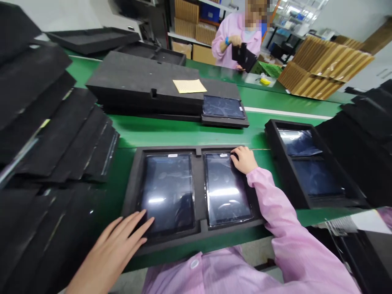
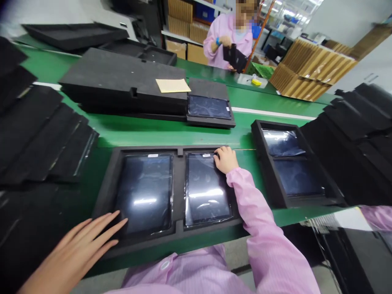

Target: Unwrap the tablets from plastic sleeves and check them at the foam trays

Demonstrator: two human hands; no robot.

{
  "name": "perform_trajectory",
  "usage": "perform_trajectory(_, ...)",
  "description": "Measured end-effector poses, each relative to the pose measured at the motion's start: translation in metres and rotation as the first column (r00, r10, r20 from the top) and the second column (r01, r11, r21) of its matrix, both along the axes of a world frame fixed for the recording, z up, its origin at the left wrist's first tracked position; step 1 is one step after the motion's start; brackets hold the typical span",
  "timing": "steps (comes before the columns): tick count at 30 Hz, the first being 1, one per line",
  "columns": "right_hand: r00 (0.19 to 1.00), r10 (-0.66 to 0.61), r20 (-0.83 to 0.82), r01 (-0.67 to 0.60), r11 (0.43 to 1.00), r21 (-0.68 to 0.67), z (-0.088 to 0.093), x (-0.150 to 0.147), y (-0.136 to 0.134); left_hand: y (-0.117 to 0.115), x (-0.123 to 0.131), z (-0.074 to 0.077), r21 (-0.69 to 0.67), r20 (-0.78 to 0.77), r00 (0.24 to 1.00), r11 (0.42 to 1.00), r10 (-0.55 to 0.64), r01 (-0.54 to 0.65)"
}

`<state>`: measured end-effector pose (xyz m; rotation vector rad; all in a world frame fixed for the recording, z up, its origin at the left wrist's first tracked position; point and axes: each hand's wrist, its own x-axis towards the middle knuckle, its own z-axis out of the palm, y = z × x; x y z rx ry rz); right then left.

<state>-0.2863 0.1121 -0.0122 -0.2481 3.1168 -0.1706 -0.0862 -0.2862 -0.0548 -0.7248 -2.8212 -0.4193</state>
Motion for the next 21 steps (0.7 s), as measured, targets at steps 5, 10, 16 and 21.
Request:
perform_trajectory(5, 0.999, 0.034, 0.007, -0.034, 0.999, -0.025, 0.006, 0.001, -0.009, 0.0, -0.001, 0.01, 0.027, 0.101, 0.992, 0.997, -0.081, 0.079)
perform_trajectory(10, 0.987, 0.155, -0.028, -0.158, 0.978, -0.14, 0.027, 0.009, -0.041, -0.002, 0.0, 0.013, 0.049, 0.138, 0.984, 0.993, -0.113, 0.107)
perform_trajectory(16, 0.984, 0.172, -0.04, -0.173, 0.901, -0.399, 0.02, 0.029, -0.083, -0.005, 0.006, -0.004, 0.095, 0.082, 0.996, 0.995, -0.043, 0.035)
perform_trajectory(21, 0.985, 0.132, 0.113, -0.034, 0.785, -0.619, -0.007, 0.031, -0.093, 0.009, 0.017, -0.015, 0.165, 0.045, 0.965, 0.951, 0.259, -0.263)
